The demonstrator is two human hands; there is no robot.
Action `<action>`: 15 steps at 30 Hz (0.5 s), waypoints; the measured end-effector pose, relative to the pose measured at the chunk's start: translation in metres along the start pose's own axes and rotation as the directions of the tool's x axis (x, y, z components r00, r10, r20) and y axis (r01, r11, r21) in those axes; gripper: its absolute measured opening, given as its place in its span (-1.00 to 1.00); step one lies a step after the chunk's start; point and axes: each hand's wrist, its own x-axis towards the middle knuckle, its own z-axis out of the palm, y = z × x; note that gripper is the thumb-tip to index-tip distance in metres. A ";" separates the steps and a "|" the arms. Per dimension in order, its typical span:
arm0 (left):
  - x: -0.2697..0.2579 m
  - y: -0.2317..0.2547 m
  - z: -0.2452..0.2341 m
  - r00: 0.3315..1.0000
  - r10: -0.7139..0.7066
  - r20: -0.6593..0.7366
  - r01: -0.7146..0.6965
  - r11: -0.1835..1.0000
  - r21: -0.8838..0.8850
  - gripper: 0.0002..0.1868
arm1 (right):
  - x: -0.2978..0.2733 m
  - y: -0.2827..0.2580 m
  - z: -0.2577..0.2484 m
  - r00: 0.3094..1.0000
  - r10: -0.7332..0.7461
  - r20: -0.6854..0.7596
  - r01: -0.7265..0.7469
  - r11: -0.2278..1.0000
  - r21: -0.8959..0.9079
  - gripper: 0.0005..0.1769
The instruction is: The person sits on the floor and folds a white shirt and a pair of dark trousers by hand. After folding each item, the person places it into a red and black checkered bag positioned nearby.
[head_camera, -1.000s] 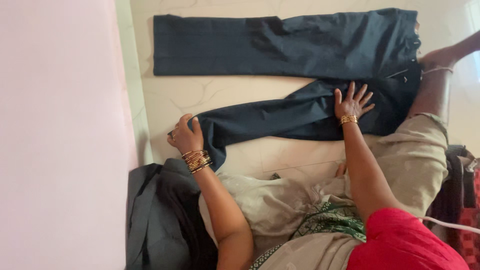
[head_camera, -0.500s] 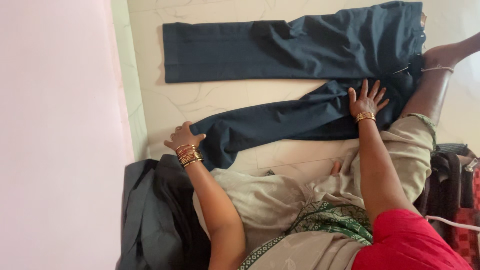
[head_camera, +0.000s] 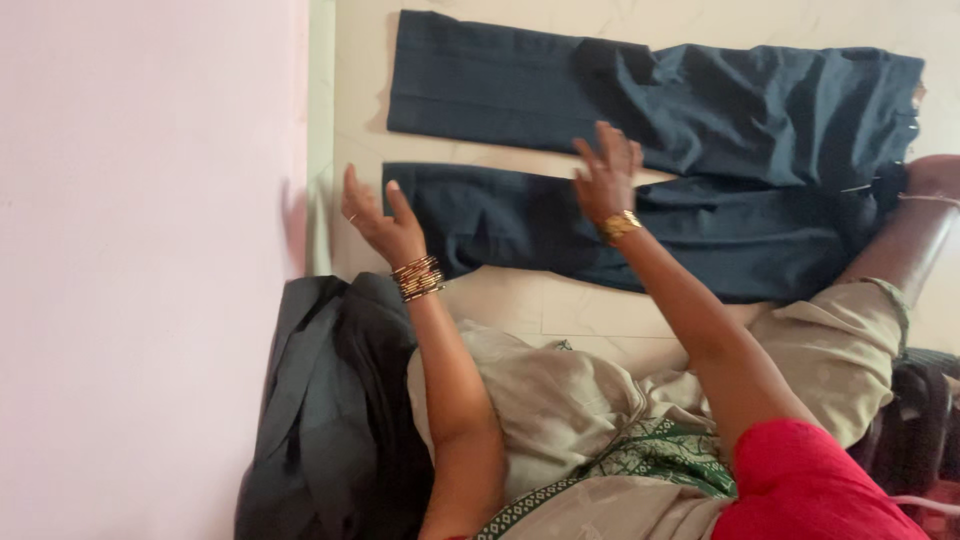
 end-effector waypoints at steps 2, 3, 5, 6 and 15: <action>0.003 -0.005 -0.002 0.963 0.261 -0.070 -0.261 0.965 0.017 -0.33 | 0.030 -0.052 0.012 0.982 -0.128 0.140 0.104 0.980 0.167 -0.45; 0.002 -0.009 -0.002 0.972 0.226 -0.066 -0.222 0.973 0.061 -0.33 | 0.042 -0.075 0.019 0.967 -0.224 0.118 0.202 0.963 0.176 -0.47; 0.001 -0.022 -0.003 0.986 0.157 -0.060 -0.146 0.977 0.155 -0.33 | 0.052 -0.114 0.028 0.935 -0.347 0.081 0.322 0.920 0.226 -0.49; 0.001 -0.030 -0.003 0.990 0.139 -0.035 -0.129 0.969 0.212 -0.35 | 0.055 -0.130 0.032 0.924 -0.376 0.067 0.347 0.900 0.263 -0.50; -0.013 -0.069 0.010 0.779 -0.530 0.334 0.006 0.539 0.842 -0.21 | 0.077 -0.191 0.059 0.962 -0.221 0.162 0.158 0.930 0.332 -0.47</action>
